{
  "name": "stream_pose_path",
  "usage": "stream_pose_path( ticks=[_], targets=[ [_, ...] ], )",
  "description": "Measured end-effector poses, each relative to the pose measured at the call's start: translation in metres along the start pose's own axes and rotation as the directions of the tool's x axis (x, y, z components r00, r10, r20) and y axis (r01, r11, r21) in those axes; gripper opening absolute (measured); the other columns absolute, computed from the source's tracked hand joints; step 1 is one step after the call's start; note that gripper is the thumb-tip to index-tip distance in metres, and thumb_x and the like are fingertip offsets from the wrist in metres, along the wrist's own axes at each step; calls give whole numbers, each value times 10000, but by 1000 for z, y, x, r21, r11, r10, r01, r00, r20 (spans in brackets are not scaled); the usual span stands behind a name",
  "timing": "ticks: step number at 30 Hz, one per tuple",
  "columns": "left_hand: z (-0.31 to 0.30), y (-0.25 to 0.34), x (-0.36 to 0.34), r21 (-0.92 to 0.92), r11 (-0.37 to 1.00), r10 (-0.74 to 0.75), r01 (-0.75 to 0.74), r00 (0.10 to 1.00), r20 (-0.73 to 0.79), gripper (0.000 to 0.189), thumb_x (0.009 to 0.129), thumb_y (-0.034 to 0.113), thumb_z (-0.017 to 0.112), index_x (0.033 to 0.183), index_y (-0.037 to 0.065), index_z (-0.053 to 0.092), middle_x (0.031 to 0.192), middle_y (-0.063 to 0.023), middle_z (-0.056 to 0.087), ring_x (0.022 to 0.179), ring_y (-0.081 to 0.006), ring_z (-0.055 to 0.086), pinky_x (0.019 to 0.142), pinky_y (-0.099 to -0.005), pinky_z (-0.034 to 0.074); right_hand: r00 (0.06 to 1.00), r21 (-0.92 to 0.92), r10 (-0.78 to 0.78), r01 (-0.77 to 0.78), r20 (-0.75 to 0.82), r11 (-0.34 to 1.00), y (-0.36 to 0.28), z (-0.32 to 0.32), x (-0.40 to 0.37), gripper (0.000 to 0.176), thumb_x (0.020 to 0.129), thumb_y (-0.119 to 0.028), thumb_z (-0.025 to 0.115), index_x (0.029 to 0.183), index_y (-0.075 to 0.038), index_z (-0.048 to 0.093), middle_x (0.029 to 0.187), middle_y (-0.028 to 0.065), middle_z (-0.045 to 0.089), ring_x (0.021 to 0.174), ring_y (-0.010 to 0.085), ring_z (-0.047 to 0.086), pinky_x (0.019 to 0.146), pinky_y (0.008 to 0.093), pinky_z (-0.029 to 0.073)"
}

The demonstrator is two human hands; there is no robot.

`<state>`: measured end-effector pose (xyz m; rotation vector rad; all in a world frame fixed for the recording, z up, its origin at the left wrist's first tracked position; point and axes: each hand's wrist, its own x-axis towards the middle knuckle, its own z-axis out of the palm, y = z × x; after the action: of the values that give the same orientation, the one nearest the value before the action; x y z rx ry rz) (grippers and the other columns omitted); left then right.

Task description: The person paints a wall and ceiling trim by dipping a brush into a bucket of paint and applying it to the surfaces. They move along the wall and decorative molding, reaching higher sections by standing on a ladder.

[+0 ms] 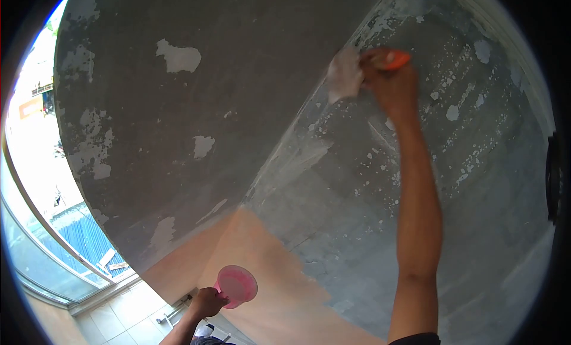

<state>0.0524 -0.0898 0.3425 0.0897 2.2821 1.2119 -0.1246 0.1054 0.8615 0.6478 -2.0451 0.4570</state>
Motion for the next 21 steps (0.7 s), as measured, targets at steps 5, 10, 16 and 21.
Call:
stream_pose_path(
  ticks=[5, 10, 16, 21],
  targets=[
    [-2, -1, -1, -12, 999, 36, -37, 998, -41, 506, 801, 455, 683, 877, -46, 679, 912, -269, 667, 897, -391, 658, 814, -442, 513, 967, -318, -214, 163, -134, 934, -18, -74, 100, 228, 838, -212, 650, 970, -36, 707, 834, 65, 699, 741, 145, 680, 645, 295, 558],
    [7, -22, 11, 35, 997, 73, -70, 991, -111, 437, 815, 430, 710, 821, -6, 684, 713, -151, 679, 715, -261, 691, 683, -380, 524, 888, -565, -345, 123, -304, 816, -12, -143, 142, 309, 823, -329, 667, 993, -79, 731, 848, 70, 716, 754, 153, 700, 675, 290, 543],
    [-12, 4, -7, -21, 997, -77, 76, 995, -63, 412, 807, 408, 719, 834, -2, 696, 730, -142, 689, 738, -247, 690, 709, -371, 523, 855, -603, -334, 33, -395, 797, -23, -155, 146, 282, 824, -284, 689, 924, -22, 711, 836, 83, 709, 721, 158, 698, 666, 290, 568],
    [-10, 1, 1, 72, 997, 21, -15, 996, -88, 406, 792, 403, 734, 814, 0, 690, 721, -125, 687, 728, -237, 683, 693, -363, 521, 863, -57, -106, 90, -494, 994, -36, -82, 156, 187, 812, -116, 708, 809, 31, 593, 751, 121, 635, 694, 233, 643, 636, 368, 510]
  ],
)
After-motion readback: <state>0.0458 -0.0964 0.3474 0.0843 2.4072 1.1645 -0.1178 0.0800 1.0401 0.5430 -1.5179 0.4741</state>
